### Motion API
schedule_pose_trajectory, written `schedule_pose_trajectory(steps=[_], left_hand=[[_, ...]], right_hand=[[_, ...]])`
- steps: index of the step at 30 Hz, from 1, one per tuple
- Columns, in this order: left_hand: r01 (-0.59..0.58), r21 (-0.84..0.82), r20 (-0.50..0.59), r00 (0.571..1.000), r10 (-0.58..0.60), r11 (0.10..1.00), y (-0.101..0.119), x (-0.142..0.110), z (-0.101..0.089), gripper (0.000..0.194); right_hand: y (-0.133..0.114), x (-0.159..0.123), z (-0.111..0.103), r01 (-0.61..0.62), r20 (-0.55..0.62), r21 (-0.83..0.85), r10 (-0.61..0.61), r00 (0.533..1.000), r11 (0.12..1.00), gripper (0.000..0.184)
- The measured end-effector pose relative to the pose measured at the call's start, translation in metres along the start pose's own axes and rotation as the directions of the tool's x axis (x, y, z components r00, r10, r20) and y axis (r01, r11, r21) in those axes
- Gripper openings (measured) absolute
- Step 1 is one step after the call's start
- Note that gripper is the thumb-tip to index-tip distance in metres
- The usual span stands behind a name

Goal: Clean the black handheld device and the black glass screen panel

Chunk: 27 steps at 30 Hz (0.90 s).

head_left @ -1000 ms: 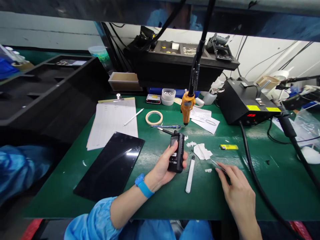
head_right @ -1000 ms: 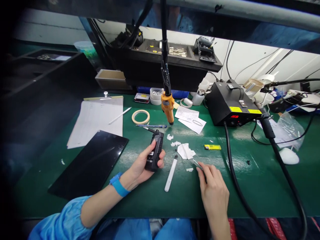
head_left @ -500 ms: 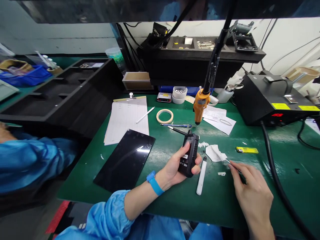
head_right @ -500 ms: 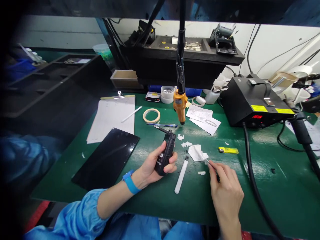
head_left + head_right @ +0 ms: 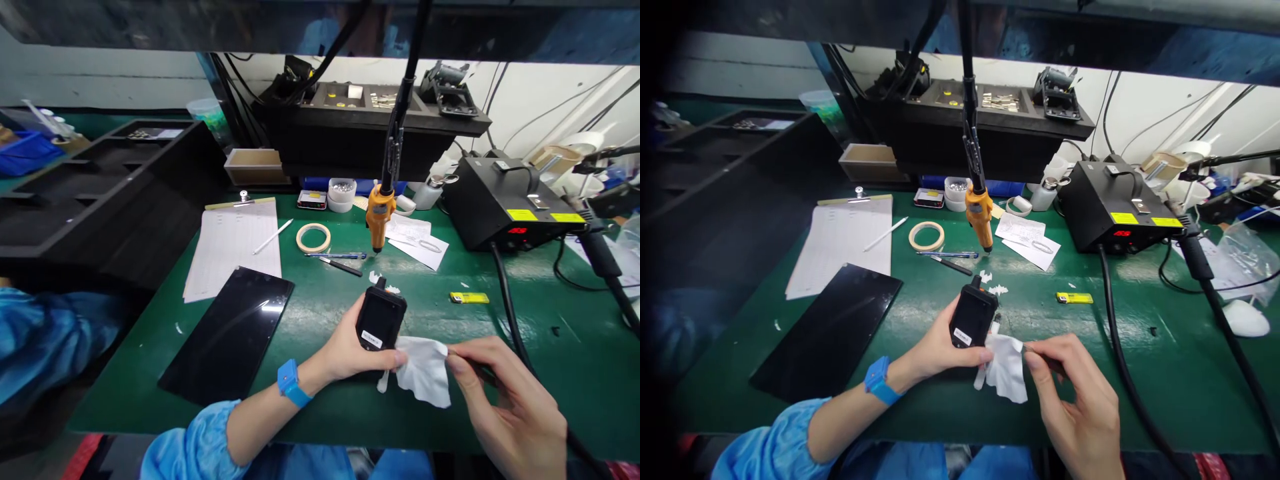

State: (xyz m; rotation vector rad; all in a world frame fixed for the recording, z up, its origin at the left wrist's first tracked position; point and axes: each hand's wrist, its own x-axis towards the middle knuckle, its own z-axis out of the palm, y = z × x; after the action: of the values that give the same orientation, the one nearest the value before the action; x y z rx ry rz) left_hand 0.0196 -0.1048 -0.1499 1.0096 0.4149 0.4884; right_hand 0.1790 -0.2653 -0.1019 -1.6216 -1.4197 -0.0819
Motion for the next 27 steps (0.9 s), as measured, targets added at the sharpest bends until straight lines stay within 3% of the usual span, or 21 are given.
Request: schedule_pose_trajectory(steps=[4,7,9,13,18,23,27], left_hand=[[0.012,0.021,-0.035,0.999,-0.011,1.000,0.001,-0.001,0.001,0.066],[-0.033,0.059,-0.064,0.997,0.037,0.998,0.002,0.000,0.001,0.061],[-0.065,0.100,-0.088,0.993,0.074,0.993,0.003,0.000,0.002,0.059],[-0.086,0.139,-0.105,0.989,0.101,0.987,0.003,0.000,0.002,0.056],[-0.113,0.186,-0.139,0.980,0.140,0.976,0.001,0.002,0.001,0.059],[-0.100,0.155,-0.138,0.983,0.122,0.983,0.001,0.001,0.002,0.060],[-0.072,0.108,-0.138,0.987,0.087,0.992,0.002,0.000,0.004,0.060]], right_hand=[[0.002,0.003,-0.001,-0.199,0.007,0.082,0.199,0.980,0.976,0.039],[0.001,0.007,0.000,-0.388,0.071,0.221,0.381,0.922,0.895,0.051],[0.000,0.009,0.001,-0.433,0.034,0.282,0.442,0.896,0.856,0.055],[-0.001,0.010,0.002,-0.383,0.011,0.279,0.396,0.918,0.880,0.048],[0.000,0.007,0.003,-0.268,-0.035,0.099,0.272,0.962,0.958,0.047],[0.002,0.001,0.006,-0.326,0.019,0.086,0.326,0.945,0.942,0.065],[0.006,-0.004,0.010,-0.403,-0.009,0.160,0.410,0.912,0.901,0.047]])
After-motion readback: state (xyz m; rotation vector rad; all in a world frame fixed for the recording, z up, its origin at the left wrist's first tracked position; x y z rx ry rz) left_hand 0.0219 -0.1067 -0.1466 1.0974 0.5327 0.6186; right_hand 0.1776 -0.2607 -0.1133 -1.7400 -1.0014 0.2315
